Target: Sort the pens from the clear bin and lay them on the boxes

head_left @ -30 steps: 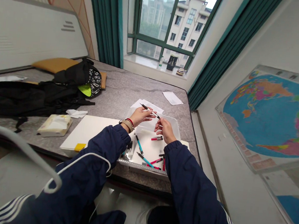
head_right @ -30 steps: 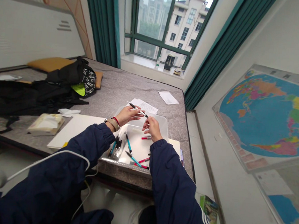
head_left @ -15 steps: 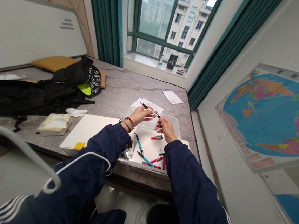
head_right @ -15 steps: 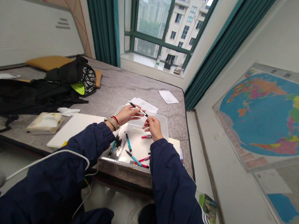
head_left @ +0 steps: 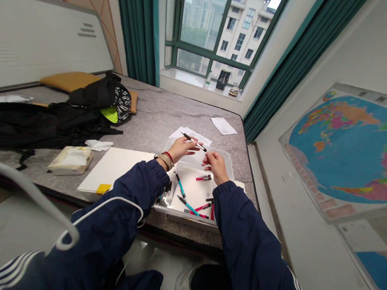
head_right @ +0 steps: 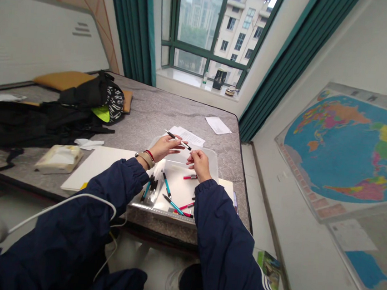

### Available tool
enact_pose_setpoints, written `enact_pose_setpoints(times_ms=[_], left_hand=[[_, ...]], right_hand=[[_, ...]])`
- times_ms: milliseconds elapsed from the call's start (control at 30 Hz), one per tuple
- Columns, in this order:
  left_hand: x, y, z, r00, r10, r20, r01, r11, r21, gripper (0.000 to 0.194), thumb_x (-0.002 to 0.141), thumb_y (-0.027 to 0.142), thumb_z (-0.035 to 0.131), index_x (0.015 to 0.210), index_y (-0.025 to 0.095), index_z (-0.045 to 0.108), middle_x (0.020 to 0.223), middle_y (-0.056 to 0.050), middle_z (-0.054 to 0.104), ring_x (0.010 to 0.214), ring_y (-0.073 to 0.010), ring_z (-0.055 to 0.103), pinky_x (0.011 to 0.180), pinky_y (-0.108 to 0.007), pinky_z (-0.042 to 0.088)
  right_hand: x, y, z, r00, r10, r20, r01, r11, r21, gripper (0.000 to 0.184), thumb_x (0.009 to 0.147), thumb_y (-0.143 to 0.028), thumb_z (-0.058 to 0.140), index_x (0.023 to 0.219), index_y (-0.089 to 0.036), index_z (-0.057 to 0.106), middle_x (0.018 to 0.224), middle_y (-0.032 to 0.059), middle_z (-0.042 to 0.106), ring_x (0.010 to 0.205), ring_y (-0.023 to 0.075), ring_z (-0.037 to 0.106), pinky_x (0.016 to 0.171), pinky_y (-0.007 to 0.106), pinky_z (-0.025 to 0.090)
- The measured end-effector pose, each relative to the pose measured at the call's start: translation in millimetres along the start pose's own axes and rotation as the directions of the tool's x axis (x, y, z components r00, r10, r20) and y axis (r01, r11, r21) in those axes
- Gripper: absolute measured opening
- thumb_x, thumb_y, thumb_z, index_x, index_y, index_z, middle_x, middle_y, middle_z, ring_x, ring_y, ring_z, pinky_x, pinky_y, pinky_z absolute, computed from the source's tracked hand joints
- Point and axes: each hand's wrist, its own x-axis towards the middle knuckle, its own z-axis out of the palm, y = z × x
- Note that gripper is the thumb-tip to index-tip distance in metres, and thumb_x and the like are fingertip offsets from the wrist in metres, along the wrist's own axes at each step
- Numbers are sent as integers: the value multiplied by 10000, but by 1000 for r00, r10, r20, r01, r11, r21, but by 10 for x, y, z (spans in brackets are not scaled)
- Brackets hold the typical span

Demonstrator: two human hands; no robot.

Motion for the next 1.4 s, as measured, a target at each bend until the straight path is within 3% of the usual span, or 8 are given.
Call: enact_pose_setpoints(times_ms=[133,267,367,500,700,900,1133,1400], left_hand=[[32,-15,-24,997,-6,-81,12,997,72,326,769,380,720,988,182,583,1201,-147,688,903,-190,692,768,-315,494],[19,6,-5,988,-19,-150,39,991,129,302,766,371,707,976,187,591,1173,-133,704,866,-188,692,707,-286,482],[-5,16,17,989,-27,-146,53,983,175,284,774,362,691,977,188,595,1150,-129,714,855,-187,693,680,-270,469],[1,-9,13,993,-21,-118,47,973,225,304,768,376,689,987,191,592,1134,-123,721,844,-188,694,670,-268,469],[24,-50,16,993,-11,-115,38,970,238,251,778,337,690,959,188,599,1067,-118,737,809,-191,693,706,-303,496],[-194,-51,21,950,230,-212,-91,851,517,127,745,242,724,845,190,668,733,-65,711,773,-233,680,831,-357,499],[-469,23,81,920,357,-161,-145,692,707,169,821,340,665,940,219,675,792,-59,701,776,-233,660,867,-353,480],[-435,-21,62,926,334,-175,-151,754,639,153,801,314,693,919,217,686,774,-63,703,772,-238,662,863,-365,487]], right_hand=[[7,83,-12,998,2,65,18,950,-312,188,868,-342,550,845,-165,609,693,6,640,556,109,615,462,177,437],[-63,242,36,920,86,382,242,640,-729,54,761,-199,685,775,-156,714,734,26,707,687,133,647,640,203,463],[-159,346,115,826,234,513,379,443,-813,99,703,-170,733,800,-171,755,777,33,735,741,155,660,660,211,442],[-232,413,194,784,323,530,449,295,-843,125,691,-150,733,810,-173,762,826,57,749,790,175,675,672,216,437],[-235,368,185,812,358,461,377,281,-882,260,653,-261,827,874,-169,725,901,79,744,835,197,683,673,228,443],[-493,242,201,834,356,421,345,259,-902,239,840,-360,671,909,-134,705,854,133,728,821,225,692,682,262,443],[-773,242,321,664,395,635,552,313,-773,138,768,-305,698,802,-173,721,754,55,711,708,166,633,597,230,373],[-778,287,395,522,365,770,631,442,-637,177,713,-192,689,884,-194,733,753,-6,691,655,116,586,587,201,358]])
